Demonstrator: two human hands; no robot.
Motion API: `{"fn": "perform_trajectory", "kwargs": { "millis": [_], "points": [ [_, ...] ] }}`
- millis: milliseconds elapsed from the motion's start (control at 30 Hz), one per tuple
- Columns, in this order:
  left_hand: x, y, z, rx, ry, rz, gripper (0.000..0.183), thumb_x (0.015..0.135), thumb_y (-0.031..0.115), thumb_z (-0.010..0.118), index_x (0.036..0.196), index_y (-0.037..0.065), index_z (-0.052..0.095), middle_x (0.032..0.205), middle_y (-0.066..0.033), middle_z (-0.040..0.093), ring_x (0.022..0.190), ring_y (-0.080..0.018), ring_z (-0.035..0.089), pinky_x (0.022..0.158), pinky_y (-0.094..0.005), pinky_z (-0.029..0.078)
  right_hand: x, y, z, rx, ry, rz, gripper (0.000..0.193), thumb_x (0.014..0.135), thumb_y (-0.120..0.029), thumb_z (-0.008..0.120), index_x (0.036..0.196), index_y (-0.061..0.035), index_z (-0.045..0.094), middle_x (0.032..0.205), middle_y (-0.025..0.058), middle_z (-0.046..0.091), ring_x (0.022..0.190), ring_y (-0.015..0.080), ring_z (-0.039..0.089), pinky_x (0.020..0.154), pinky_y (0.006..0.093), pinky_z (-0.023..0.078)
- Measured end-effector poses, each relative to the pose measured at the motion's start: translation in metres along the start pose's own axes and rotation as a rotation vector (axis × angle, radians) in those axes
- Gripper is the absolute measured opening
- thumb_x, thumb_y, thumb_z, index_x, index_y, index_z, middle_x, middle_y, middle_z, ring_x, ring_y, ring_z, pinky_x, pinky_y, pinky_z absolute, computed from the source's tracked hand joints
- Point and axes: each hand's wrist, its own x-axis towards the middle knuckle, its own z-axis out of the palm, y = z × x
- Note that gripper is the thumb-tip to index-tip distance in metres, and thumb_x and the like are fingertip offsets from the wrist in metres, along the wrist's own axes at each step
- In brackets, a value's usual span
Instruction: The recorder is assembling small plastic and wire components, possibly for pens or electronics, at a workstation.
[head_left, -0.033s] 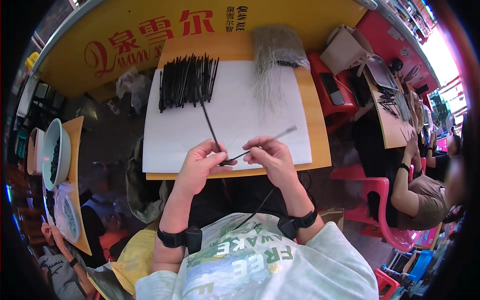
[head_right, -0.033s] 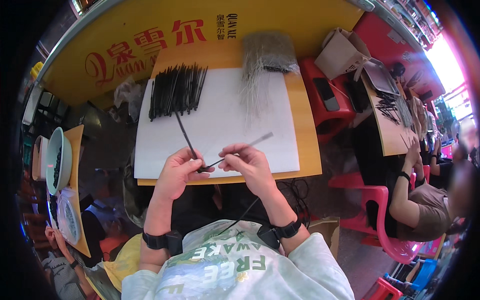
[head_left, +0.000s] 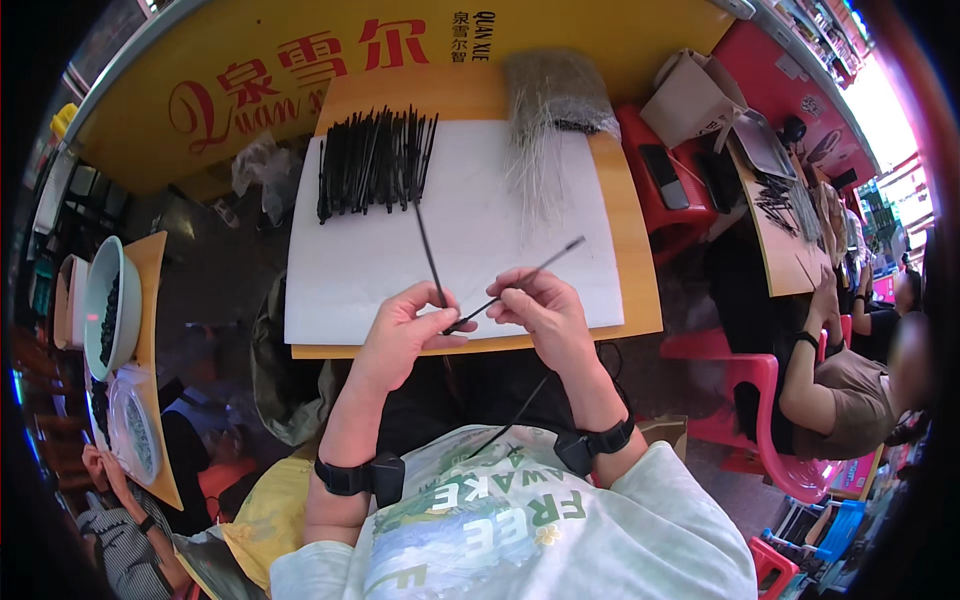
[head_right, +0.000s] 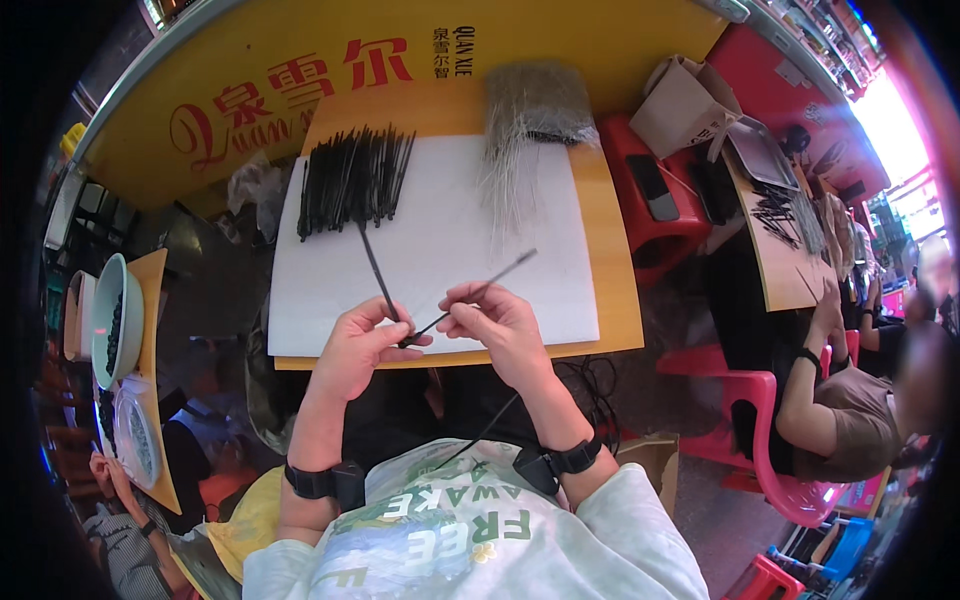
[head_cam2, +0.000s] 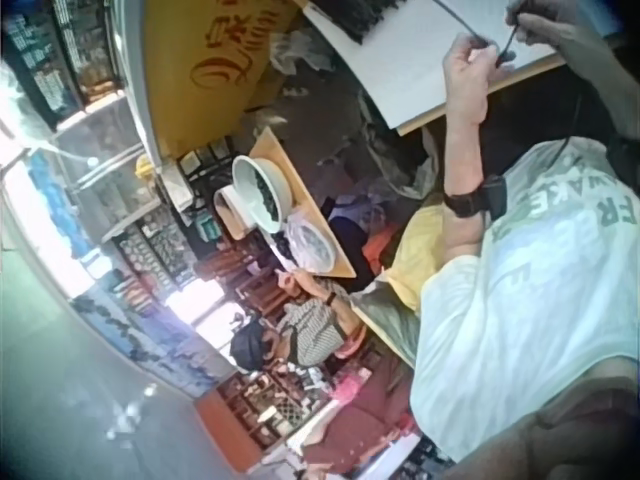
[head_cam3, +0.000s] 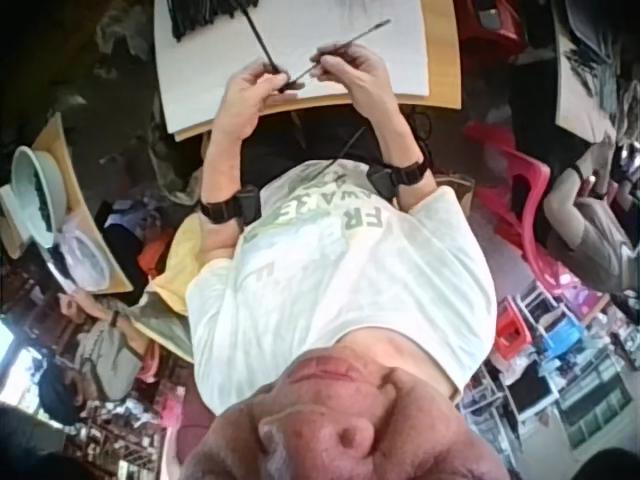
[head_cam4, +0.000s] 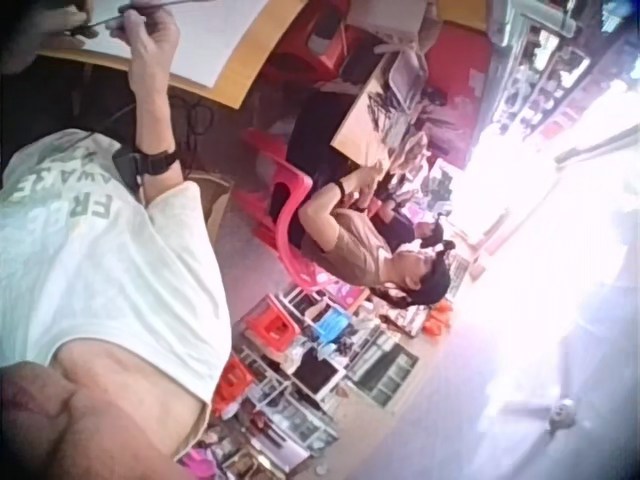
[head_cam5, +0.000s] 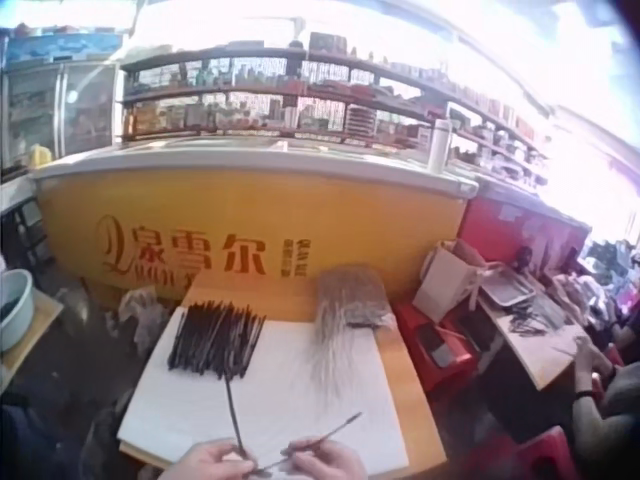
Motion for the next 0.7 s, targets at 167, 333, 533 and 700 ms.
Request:
{"fn": "perform_trajectory", "kwargs": {
  "millis": [167, 333, 533, 700],
  "points": [
    [0.0, -0.001, 0.005, 0.29, -0.066, -0.071, 0.006, 0.09, 0.004, 0.052, 0.092, 0.002, 0.057, 0.091, -0.006, 0.06, 0.09, -0.0174, 0.065, 0.072, -0.0276, 0.057, 0.005, 0.0, -0.002, 0.054, -0.028, -0.02, 0.018, 0.091, -0.007, 0.057, 0.104, 0.0042, 0.057, 0.098, 0.012, 0.063, 0.083, 0.0165, 0.066, 0.074, 0.0261, 0.054],
    [0.001, -0.005, 0.007, 0.392, -0.082, -0.073, 0.01, 0.091, 0.009, 0.054, 0.092, 0.0, 0.057, 0.088, -0.0061, 0.059, 0.086, -0.0161, 0.065, 0.07, -0.0277, 0.057, 0.005, 0.002, 0.002, -0.015, 0.023, -0.06, 0.014, 0.09, -0.005, 0.058, 0.1, 0.0033, 0.057, 0.091, 0.0115, 0.064, 0.077, 0.0153, 0.066, 0.07, 0.0248, 0.054],
    [0.002, 0.0, 0.017, 0.244, -0.094, -0.088, 0.013, 0.093, 0.012, 0.053, 0.092, -0.001, 0.056, 0.09, -0.0064, 0.058, 0.084, -0.0174, 0.066, 0.067, -0.0289, 0.058, 0.006, 0.001, 0.004, -0.088, 0.096, -0.105, 0.007, 0.087, -0.001, 0.058, 0.093, 0.0021, 0.057, 0.083, 0.0116, 0.065, 0.067, 0.0142, 0.065, 0.063, 0.024, 0.054],
    [0.002, -0.008, 0.019, 0.056, -0.096, -0.155, 0.014, 0.094, 0.014, 0.052, 0.087, 0.001, 0.053, 0.088, -0.0055, 0.057, 0.081, -0.0179, 0.066, 0.067, -0.03, 0.059, 0.004, 0.003, 0.006, -0.066, 0.107, -0.114, 0.007, 0.088, -0.002, 0.057, 0.093, 0.0019, 0.055, 0.081, 0.0125, 0.064, 0.064, 0.0157, 0.065, 0.06, 0.0241, 0.055]
  ]
}}
